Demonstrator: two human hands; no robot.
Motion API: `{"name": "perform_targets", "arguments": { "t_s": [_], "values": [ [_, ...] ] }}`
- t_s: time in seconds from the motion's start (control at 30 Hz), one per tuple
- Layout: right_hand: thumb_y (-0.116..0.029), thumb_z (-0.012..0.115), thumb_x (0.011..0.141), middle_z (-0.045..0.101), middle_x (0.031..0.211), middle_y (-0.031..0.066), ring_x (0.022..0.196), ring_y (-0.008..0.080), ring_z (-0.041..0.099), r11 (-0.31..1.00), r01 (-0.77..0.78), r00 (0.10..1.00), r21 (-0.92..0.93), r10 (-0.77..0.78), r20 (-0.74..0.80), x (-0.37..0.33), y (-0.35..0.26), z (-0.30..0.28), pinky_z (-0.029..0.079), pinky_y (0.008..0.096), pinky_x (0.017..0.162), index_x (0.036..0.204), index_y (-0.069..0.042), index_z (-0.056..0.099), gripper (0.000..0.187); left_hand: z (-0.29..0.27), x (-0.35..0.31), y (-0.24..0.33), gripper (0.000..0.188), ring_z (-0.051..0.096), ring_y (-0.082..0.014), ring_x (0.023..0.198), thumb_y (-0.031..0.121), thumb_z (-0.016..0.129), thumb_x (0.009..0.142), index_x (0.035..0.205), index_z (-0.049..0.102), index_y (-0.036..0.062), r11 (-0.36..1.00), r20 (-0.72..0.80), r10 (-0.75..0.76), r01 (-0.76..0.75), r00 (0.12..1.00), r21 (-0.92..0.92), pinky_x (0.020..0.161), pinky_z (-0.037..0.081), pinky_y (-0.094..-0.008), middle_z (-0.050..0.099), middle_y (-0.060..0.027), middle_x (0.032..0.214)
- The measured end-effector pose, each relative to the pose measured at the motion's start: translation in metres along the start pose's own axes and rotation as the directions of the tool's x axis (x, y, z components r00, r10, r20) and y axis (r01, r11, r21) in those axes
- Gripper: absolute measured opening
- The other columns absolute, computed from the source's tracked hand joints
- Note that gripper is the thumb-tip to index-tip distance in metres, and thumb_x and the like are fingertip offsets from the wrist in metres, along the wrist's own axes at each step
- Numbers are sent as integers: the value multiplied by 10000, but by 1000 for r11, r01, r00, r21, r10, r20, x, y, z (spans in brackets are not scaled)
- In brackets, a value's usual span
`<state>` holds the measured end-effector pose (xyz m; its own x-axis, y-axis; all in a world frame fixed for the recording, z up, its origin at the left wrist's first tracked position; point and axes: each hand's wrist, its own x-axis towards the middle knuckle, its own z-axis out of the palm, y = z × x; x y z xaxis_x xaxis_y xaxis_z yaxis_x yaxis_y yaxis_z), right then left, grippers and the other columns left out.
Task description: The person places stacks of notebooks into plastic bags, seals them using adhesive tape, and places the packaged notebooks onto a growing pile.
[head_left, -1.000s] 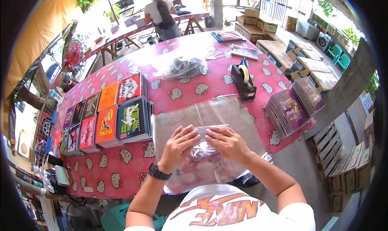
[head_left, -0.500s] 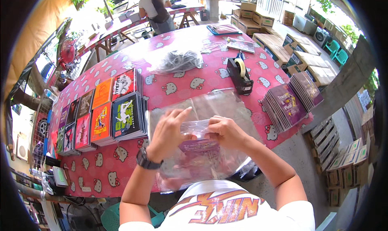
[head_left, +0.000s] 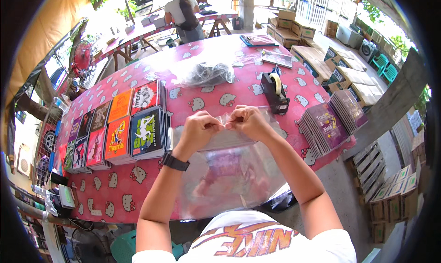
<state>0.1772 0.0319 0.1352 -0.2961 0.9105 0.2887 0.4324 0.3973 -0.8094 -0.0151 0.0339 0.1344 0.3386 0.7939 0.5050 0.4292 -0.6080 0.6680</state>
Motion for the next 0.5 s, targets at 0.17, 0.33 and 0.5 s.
{"name": "perform_targets", "arguments": {
  "t_s": [0.17, 0.33, 0.5],
  "values": [
    [-101, 642, 693, 597, 777, 74, 745, 273, 590, 939, 280, 957, -200, -255, 141, -68, 43, 49, 483, 369, 627, 693, -104, 609, 33, 24, -79, -18, 55, 585, -203, 600, 65, 708, 658, 699, 672, 67, 997, 217, 24, -40, 976, 69, 564, 468, -296, 603, -92, 654],
    [-72, 687, 628, 608, 755, 91, 710, 271, 592, 960, 207, 974, -186, -184, 134, -121, 76, 90, 492, 359, 633, 683, -80, 582, 118, 72, -157, -29, 69, 596, -243, 615, 95, 709, 660, 702, 662, 69, 979, 92, -181, 171, 979, 108, 574, 482, -315, 595, -101, 636],
    [-164, 762, 653, 583, 664, 106, 632, 240, 592, 964, -176, 977, -201, 197, 85, -87, 68, 80, 472, 320, 576, 714, -16, 520, 289, 61, -127, -12, 698, 565, -287, 962, 268, 812, 583, 1173, 503, 57, 714, -33, -612, 570, 790, 406, 792, 466, -376, 610, -141, 1040]
  ]
}}
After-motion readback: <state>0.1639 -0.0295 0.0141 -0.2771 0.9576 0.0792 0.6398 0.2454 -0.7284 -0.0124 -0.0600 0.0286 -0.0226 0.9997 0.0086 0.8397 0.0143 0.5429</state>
